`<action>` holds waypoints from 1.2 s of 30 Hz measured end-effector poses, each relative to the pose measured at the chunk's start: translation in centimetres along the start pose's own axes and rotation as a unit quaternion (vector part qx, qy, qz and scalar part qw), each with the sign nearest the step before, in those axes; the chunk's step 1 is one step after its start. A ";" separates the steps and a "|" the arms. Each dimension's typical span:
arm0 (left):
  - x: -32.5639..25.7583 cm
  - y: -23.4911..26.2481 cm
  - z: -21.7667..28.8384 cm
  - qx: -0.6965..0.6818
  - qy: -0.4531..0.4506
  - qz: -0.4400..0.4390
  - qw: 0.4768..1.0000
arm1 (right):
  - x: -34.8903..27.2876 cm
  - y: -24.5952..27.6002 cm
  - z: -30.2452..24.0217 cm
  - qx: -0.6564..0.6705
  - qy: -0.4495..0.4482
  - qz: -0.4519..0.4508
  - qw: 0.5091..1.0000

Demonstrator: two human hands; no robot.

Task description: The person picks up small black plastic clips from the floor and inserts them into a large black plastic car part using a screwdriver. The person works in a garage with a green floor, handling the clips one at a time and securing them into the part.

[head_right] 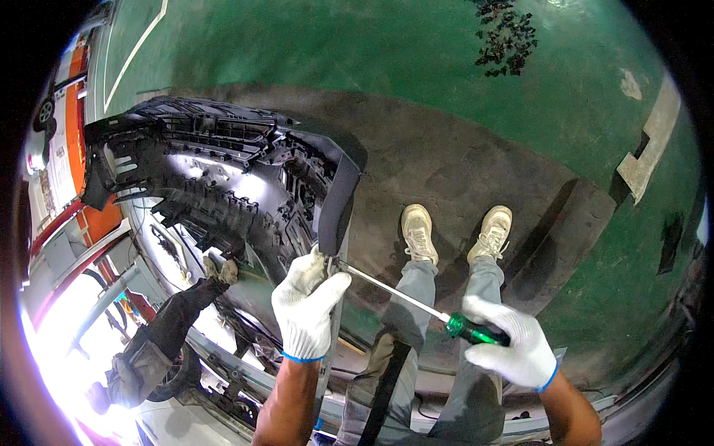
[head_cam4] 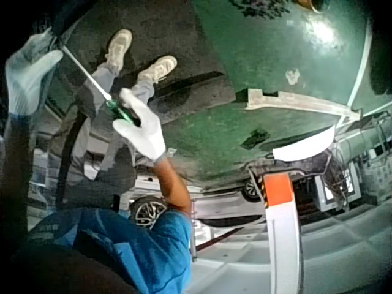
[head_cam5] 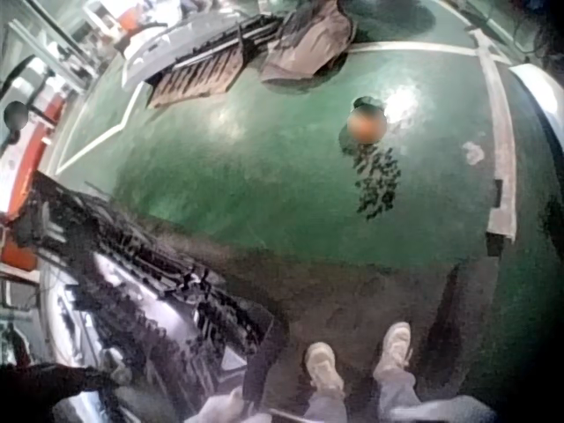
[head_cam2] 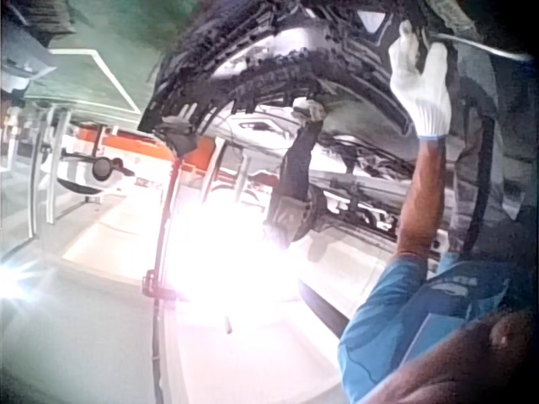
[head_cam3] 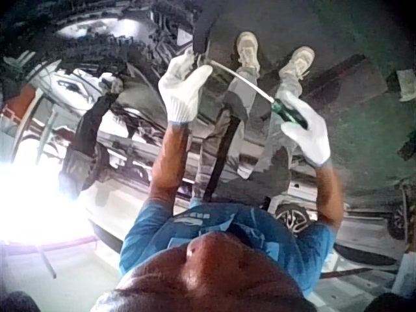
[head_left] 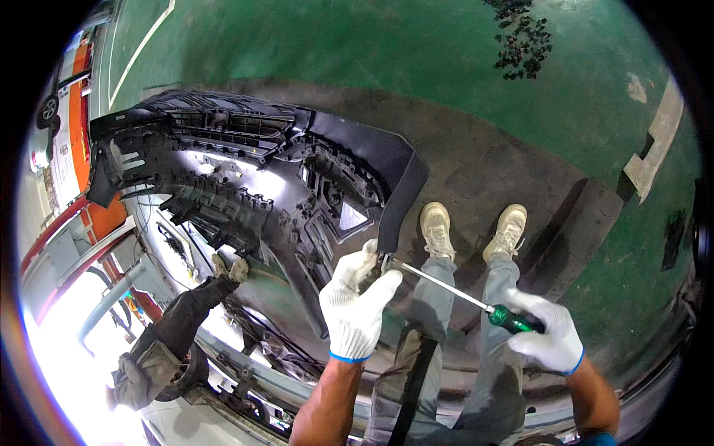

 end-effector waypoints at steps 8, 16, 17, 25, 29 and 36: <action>-0.2 0.0 0.2 -0.019 0.011 0.006 1.000 | 0.0 -1.2 -2.0 -0.110 0.198 0.049 0.973; 0.0 0.2 0.0 -0.011 -0.002 0.005 1.000 | 0.5 -0.7 0.4 0.069 -0.124 -0.034 0.989; 0.0 0.1 0.1 -0.006 0.004 0.004 1.000 | 0.7 0.4 -2.0 -0.081 0.123 0.088 0.985; -0.5 -0.3 0.7 -0.007 0.021 0.002 1.000 | -0.6 -0.9 -4.9 -0.359 0.253 0.026 0.898; -0.2 -0.4 0.6 -0.010 0.028 -0.009 1.000 | -0.7 -1.2 0.7 0.164 -0.420 -0.089 0.888; -0.3 -0.4 1.0 0.011 0.013 0.002 1.000 | 1.6 1.0 -3.8 -0.232 0.174 0.062 0.955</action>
Point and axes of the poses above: each hand's wrist, its own x-axis towards the middle knuckle, its own y-axis out of the back of the hand, z = x × y, the point moved 7 cm from there along x, towards the middle knuckle, and after that the axes turned 15 degrees about z, right-handed, at the moved point
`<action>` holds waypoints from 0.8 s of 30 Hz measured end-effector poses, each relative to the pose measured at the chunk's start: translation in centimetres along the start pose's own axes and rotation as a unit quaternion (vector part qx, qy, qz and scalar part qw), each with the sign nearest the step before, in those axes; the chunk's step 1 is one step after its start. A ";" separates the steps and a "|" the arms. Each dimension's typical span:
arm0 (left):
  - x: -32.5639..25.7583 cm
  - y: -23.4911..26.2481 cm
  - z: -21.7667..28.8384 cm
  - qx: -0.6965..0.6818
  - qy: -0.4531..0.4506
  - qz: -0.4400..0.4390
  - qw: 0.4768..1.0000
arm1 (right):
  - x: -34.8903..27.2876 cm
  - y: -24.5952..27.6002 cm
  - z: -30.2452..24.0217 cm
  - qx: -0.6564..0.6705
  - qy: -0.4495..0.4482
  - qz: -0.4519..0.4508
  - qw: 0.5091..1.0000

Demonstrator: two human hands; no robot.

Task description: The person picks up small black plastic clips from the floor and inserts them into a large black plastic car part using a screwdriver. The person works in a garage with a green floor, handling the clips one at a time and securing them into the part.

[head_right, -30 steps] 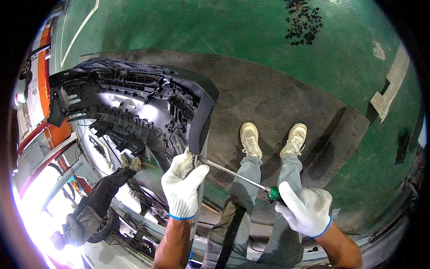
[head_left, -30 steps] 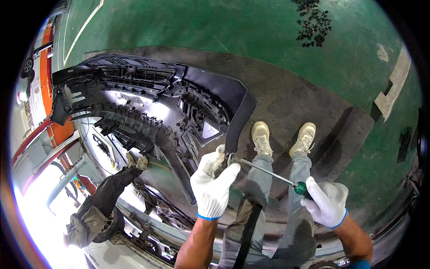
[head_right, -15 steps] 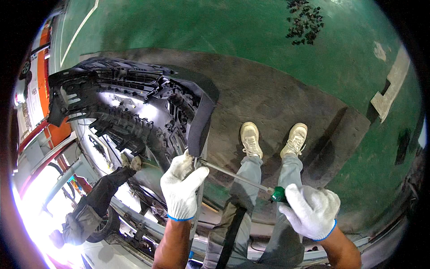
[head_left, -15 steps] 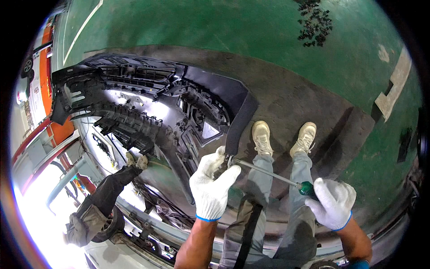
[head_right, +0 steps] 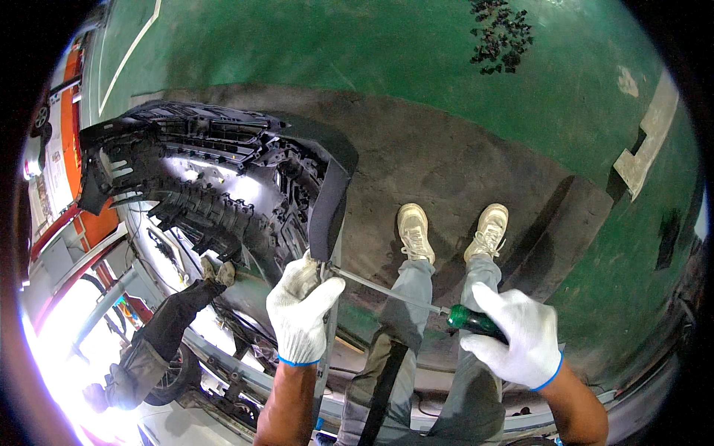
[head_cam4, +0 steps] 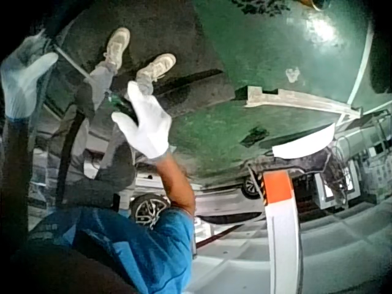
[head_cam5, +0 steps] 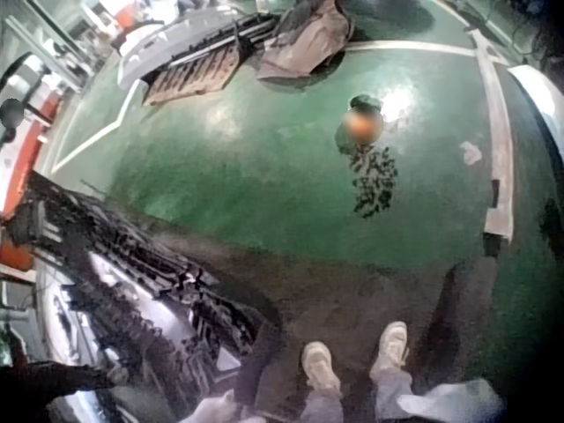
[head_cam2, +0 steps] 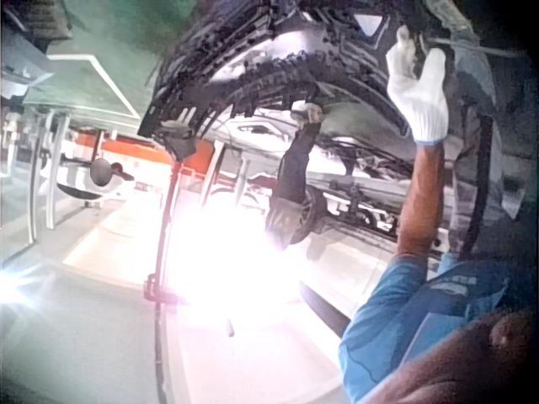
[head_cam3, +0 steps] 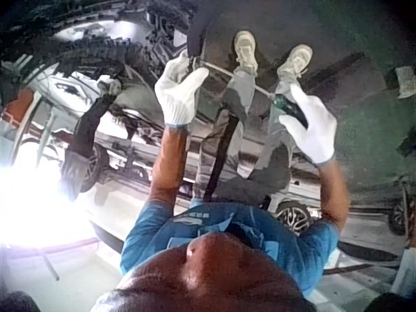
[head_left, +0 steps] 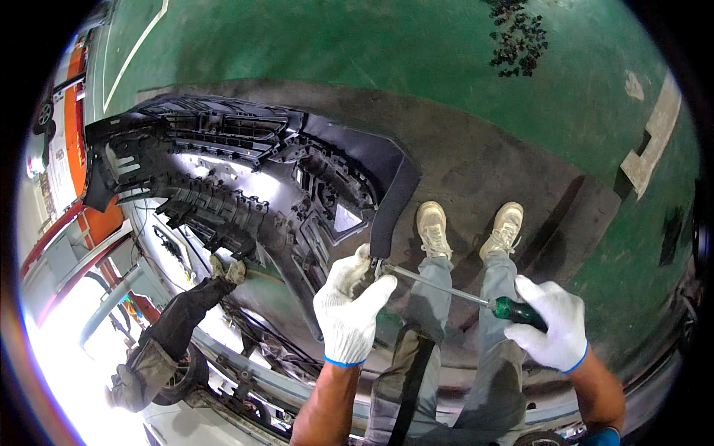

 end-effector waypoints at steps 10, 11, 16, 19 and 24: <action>0.0 0.0 -0.4 -0.014 0.006 0.017 1.000 | -4.4 -4.6 3.3 0.427 -0.543 -0.221 0.688; 0.1 0.3 -0.5 0.008 0.001 0.010 1.000 | -3.8 -4.2 3.0 0.416 -0.532 -0.206 0.708; -0.1 0.7 -0.4 0.042 -0.002 0.037 0.998 | 0.7 1.0 -0.4 0.043 -0.001 0.023 0.999; -0.4 0.4 0.3 0.041 0.021 0.025 0.999 | 0.1 1.6 -2.2 -0.145 0.165 0.073 0.973; -0.7 -0.3 1.7 0.065 -0.027 0.007 0.997 | -0.1 -0.5 1.0 0.045 0.036 -0.008 0.998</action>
Point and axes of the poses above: each hand's wrist, its own x-axis towards the middle knuckle, its own y-axis out of the back of the hand, z = x × y, the point moved 7 cm from there along x, towards the middle knuckle, and after that the axes turned 15 degrees about z, right-handed, at the moved point
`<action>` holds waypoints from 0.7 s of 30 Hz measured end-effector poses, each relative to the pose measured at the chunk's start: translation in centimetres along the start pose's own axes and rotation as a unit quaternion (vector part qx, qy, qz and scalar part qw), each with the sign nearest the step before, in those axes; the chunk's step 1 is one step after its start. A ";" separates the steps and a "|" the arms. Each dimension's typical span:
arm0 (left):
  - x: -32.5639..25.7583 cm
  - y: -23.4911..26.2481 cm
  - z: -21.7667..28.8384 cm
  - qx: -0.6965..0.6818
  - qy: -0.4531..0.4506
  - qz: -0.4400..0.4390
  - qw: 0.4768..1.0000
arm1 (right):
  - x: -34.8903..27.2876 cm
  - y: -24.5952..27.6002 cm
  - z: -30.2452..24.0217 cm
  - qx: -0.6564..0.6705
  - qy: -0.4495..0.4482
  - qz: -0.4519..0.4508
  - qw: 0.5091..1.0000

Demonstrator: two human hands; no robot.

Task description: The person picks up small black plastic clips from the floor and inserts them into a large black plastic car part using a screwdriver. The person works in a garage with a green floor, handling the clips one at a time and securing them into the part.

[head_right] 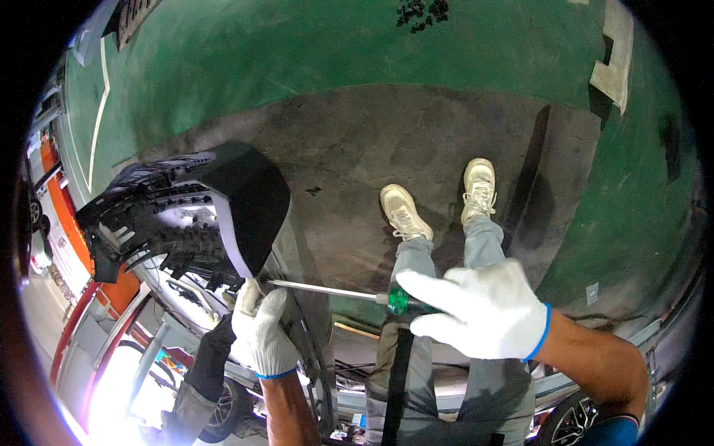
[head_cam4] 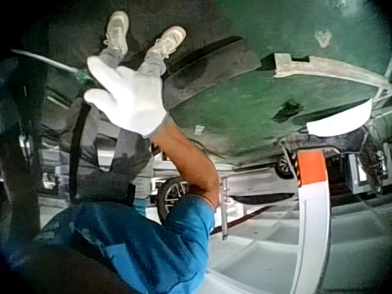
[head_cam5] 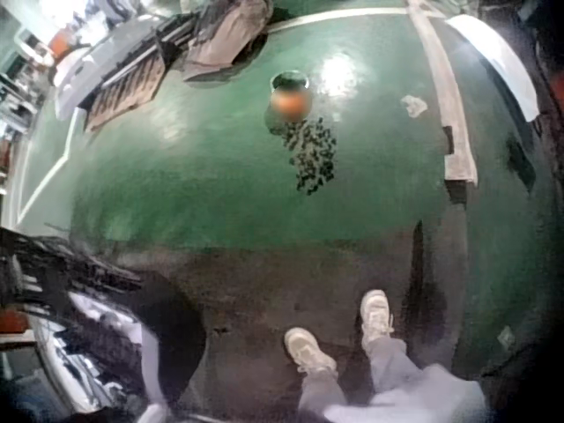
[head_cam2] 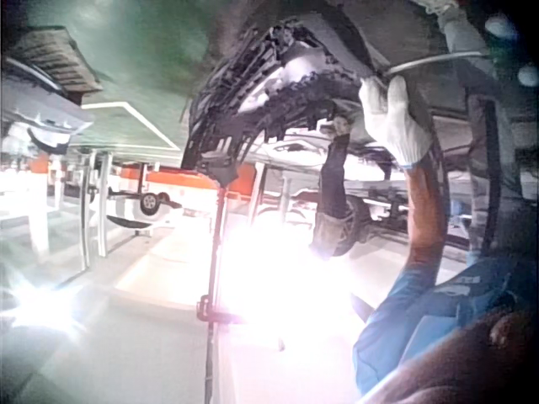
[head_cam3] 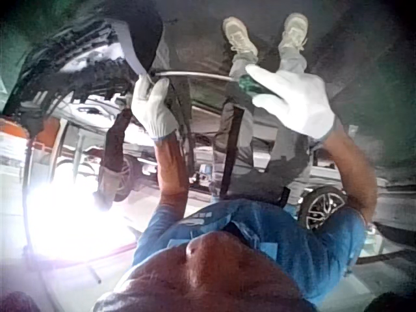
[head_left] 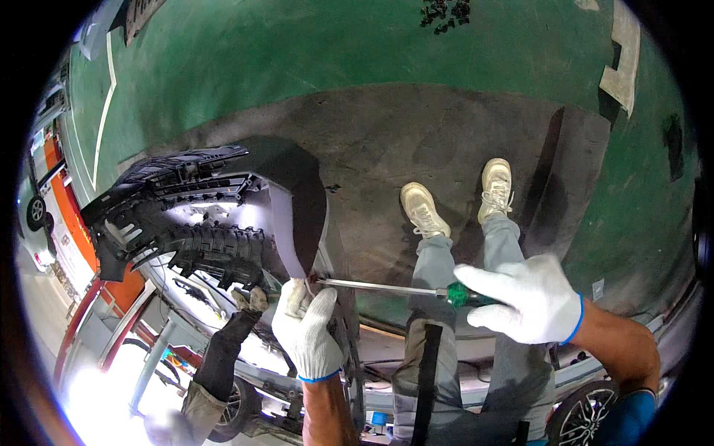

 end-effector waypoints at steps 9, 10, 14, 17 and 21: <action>0.2 0.7 -0.5 0.014 -0.002 0.018 1.000 | 0.4 0.2 0.1 0.062 -0.078 -0.041 0.994; 0.1 0.3 -0.4 0.007 0.003 0.028 1.000 | 0.5 0.5 -0.7 -0.013 -0.002 -0.018 1.000; 0.3 0.6 -0.9 0.017 0.010 0.030 0.999 | 0.4 0.5 -1.9 -0.127 0.120 0.027 0.984; 0.4 0.8 -1.6 0.002 0.016 0.024 1.000 | 0.8 -0.3 -0.2 -0.001 -0.057 -0.067 0.996; 0.2 0.8 -1.8 -0.005 0.059 0.002 0.998 | -2.4 -2.9 1.6 0.364 -0.531 -0.229 0.730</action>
Point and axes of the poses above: each hand's wrist, its own x-axis towards the middle knuckle, its own y-axis out of the back of the hand, z = x × y, the point moved 7 cm from there along x, towards the middle knuckle, and after that the axes turned 15 degrees about z, right-handed, at the moved point
